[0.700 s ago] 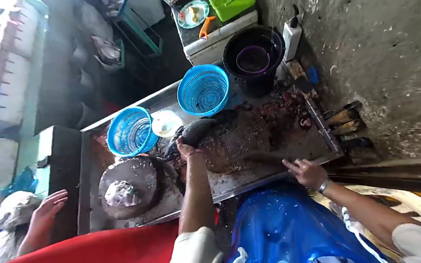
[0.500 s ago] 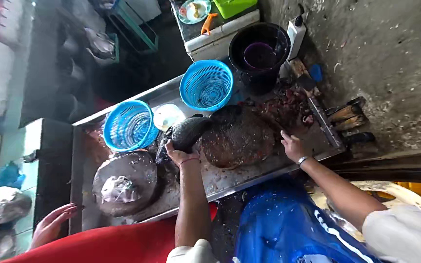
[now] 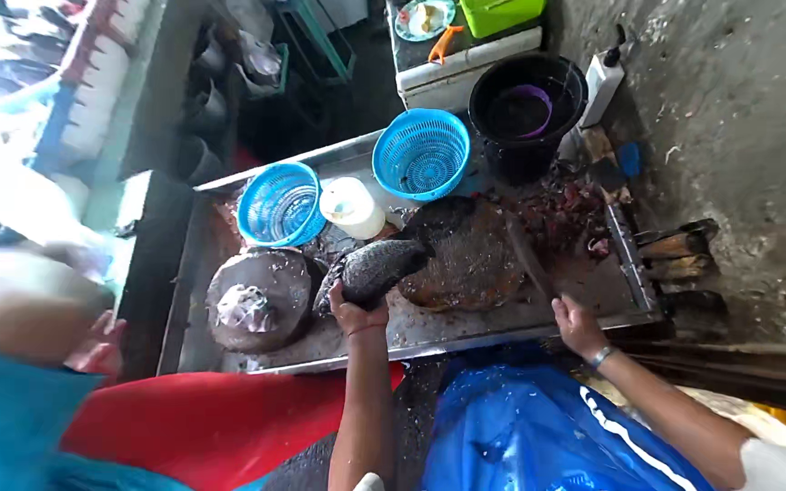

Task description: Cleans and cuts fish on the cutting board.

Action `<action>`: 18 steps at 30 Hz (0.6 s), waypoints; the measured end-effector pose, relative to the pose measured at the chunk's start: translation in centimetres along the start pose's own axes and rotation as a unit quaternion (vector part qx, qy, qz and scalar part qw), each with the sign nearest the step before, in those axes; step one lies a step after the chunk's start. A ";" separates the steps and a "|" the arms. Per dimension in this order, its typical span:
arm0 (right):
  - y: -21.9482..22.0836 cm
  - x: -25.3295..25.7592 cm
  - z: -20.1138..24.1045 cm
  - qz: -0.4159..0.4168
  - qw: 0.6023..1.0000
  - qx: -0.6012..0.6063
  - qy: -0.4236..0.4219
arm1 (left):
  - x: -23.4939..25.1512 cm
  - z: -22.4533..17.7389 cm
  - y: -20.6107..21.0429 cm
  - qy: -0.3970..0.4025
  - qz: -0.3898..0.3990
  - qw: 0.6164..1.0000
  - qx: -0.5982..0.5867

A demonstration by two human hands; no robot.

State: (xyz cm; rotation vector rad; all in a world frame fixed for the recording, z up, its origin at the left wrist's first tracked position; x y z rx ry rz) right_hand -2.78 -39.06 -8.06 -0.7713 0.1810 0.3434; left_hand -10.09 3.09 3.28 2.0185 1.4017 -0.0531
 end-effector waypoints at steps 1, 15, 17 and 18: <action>1.7 -0.3 -0.7 0.022 1.000 -0.020 0.010 | -0.6 0.5 0.2 -0.003 -0.013 1.000 0.001; -4.2 3.1 0.6 0.009 0.990 0.119 0.068 | -2.7 20.1 5.4 -0.036 -0.273 0.920 0.280; -7.7 4.7 5.3 -0.046 0.994 0.097 -0.003 | -3.5 19.6 4.9 -0.031 -0.272 0.917 0.291; -9.9 5.3 8.4 -0.089 0.991 0.084 -0.059 | -4.0 19.4 4.3 -0.033 -0.266 0.919 0.290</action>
Point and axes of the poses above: each hand's wrist, its own x-axis towards the middle knuckle, its own y-axis out of the palm, z = x × y, the point moved 5 cm from there along x, towards the middle knuckle, and after that the axes turned 4 degrees about -z, right-handed, at the moved point
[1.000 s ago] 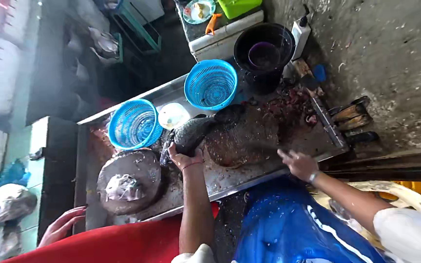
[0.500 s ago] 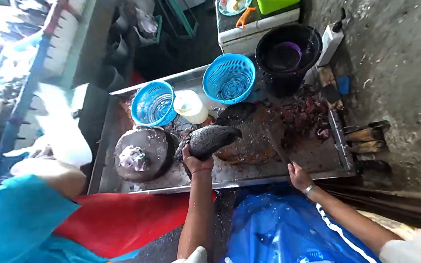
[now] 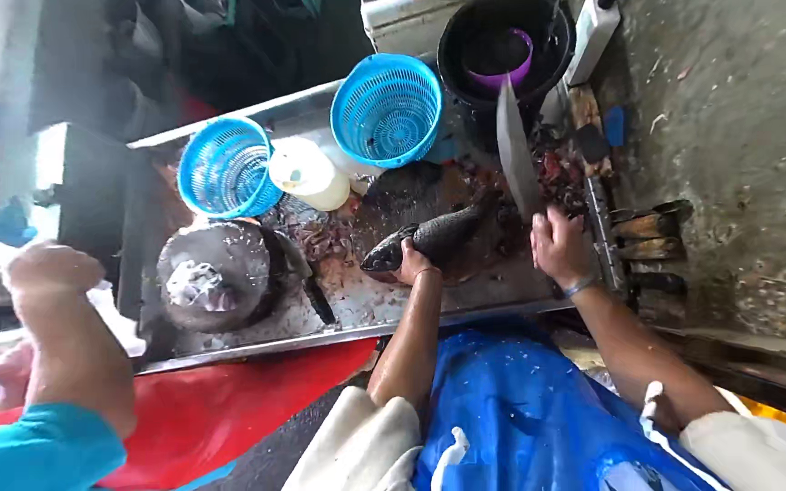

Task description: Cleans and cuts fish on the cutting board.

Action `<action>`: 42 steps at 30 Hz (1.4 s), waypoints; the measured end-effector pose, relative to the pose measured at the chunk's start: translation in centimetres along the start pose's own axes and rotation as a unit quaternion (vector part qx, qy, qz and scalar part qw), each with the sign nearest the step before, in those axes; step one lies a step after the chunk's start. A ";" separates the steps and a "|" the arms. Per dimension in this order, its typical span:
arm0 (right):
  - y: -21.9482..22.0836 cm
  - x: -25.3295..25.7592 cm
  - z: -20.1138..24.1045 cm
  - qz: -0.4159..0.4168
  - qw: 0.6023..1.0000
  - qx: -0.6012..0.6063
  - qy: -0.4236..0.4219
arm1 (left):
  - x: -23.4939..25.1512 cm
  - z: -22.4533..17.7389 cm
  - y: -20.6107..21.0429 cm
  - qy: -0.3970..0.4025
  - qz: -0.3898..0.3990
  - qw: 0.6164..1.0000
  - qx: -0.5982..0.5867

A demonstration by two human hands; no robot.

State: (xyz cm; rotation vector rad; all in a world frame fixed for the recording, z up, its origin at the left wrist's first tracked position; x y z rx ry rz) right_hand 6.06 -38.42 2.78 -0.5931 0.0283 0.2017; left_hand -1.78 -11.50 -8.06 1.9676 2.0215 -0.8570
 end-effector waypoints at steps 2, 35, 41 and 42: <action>-2.8 2.4 6.8 -0.094 0.984 0.019 -0.149 | -0.3 0.0 -0.8 -0.018 0.015 1.000 0.002; 6.9 -3.7 2.3 0.131 0.962 -0.218 0.094 | 6.4 -8.7 8.0 0.265 0.304 0.846 0.349; 8.6 -2.3 0.7 0.112 0.973 -0.203 0.023 | 7.0 -8.1 7.2 0.248 0.297 0.854 0.348; 9.2 -3.1 -1.6 0.191 0.950 -0.228 0.096 | 7.2 -8.0 7.0 0.239 0.296 0.856 0.349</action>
Point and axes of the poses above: each hand's wrist, its own x-axis towards the middle knuckle, its own y-axis out of the palm, z = x × y, the point moved 5 cm from there along x, towards the middle knuckle, and after that the axes turned 4 degrees about -z, right-handed, at the moved point
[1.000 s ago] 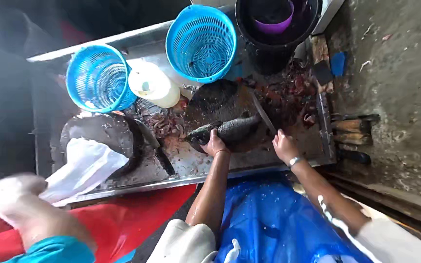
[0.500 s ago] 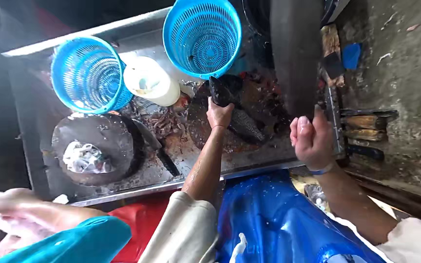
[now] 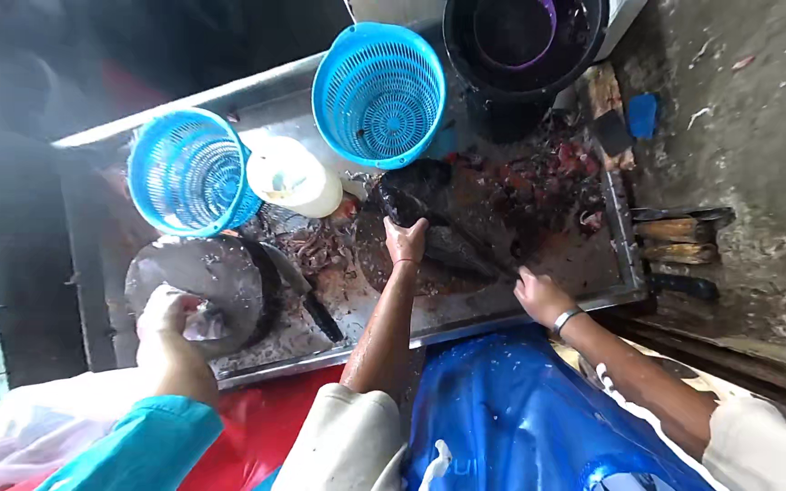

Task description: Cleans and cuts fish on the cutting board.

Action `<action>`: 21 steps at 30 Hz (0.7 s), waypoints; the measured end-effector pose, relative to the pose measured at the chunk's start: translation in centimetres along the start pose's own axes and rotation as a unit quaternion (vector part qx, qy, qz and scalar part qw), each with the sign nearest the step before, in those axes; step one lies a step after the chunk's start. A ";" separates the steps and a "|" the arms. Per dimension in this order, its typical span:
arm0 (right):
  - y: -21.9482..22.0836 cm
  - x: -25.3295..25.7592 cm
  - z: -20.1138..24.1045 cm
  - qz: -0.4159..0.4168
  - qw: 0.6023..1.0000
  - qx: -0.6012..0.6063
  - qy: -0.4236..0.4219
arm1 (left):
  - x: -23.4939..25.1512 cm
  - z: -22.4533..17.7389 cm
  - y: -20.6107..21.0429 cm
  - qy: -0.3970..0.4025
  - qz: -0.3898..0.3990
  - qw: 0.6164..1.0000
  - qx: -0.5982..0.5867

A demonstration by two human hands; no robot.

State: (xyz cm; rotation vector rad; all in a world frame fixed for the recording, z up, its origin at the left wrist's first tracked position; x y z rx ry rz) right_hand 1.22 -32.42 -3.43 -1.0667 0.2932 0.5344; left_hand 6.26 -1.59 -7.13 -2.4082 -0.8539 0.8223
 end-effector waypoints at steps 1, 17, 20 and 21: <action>0.9 -0.4 -1.5 0.050 0.998 -0.015 0.035 | 0.0 0.6 -0.1 -0.005 0.001 1.000 -0.003; 1.3 2.9 2.5 0.070 0.997 0.032 0.018 | -3.2 -1.6 1.6 -0.108 0.185 0.975 0.061; 1.2 4.9 3.0 0.036 0.997 0.043 0.047 | -2.6 -2.8 2.0 -0.103 0.166 0.974 0.118; 0.9 5.6 3.2 0.024 0.997 0.052 0.048 | -2.6 -3.1 2.0 -0.103 0.169 0.972 0.127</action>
Point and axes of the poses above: each hand's wrist, its own x-axis towards the middle knuckle, its own y-axis out of the palm, z = x × y, the point moved 5 cm from there along x, towards the middle knuckle, and after that the axes turned 4 degrees about -z, right-handed, at the moved point
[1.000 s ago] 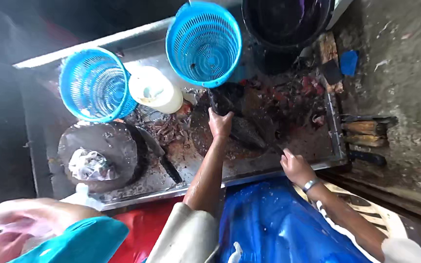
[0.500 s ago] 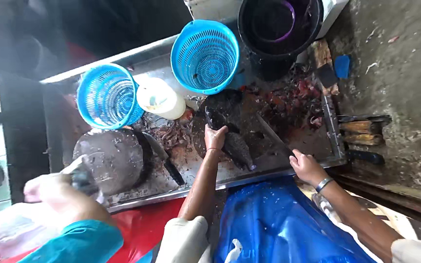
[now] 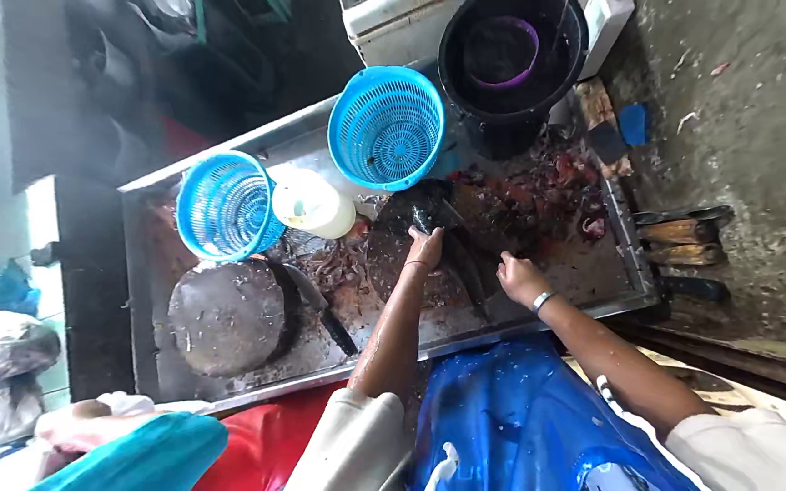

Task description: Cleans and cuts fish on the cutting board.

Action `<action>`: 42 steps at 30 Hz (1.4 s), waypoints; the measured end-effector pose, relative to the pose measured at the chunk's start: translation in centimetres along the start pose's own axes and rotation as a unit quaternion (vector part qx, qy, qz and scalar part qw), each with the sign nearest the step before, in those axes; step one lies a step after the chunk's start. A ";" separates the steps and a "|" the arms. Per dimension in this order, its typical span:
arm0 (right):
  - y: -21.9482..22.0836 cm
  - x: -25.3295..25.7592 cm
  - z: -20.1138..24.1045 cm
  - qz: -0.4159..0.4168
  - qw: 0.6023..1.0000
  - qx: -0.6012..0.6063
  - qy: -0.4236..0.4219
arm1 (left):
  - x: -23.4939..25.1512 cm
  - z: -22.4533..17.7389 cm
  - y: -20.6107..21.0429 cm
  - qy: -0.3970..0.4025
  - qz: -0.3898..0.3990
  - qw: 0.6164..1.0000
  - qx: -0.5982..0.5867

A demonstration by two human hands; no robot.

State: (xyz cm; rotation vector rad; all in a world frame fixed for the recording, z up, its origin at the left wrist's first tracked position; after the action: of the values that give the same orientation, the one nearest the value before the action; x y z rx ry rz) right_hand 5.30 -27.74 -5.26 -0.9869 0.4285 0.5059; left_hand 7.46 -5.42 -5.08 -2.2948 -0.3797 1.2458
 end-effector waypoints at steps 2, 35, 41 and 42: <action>-0.8 0.7 0.8 -0.043 0.998 0.037 -0.020 | -0.2 0.1 0.0 -0.001 0.021 1.000 0.004; 1.3 -2.0 3.8 -0.123 0.985 0.014 -0.117 | -0.3 2.4 -1.1 0.035 -0.105 0.992 0.062; 0.6 -3.5 1.1 0.011 0.997 0.048 -0.054 | -1.7 4.0 -3.4 0.139 -0.106 0.983 -0.061; 0.1 -3.3 0.3 0.057 0.995 0.068 -0.036 | -3.2 2.9 -4.8 0.188 -0.121 0.974 -0.047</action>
State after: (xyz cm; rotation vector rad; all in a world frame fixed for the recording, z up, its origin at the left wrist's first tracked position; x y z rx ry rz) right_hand 2.60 -28.13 -3.41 -0.8144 0.4491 0.6056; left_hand 3.26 -2.01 -1.52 -2.4094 -0.5679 0.6698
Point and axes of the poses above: each hand's wrist, its own x-axis towards the middle knuckle, its own y-axis out of the palm, z = x × y, the point moved 5 cm from there along x, towards the middle knuckle, and after that the axes turned 4 degrees about -z, right-handed, at the moved point
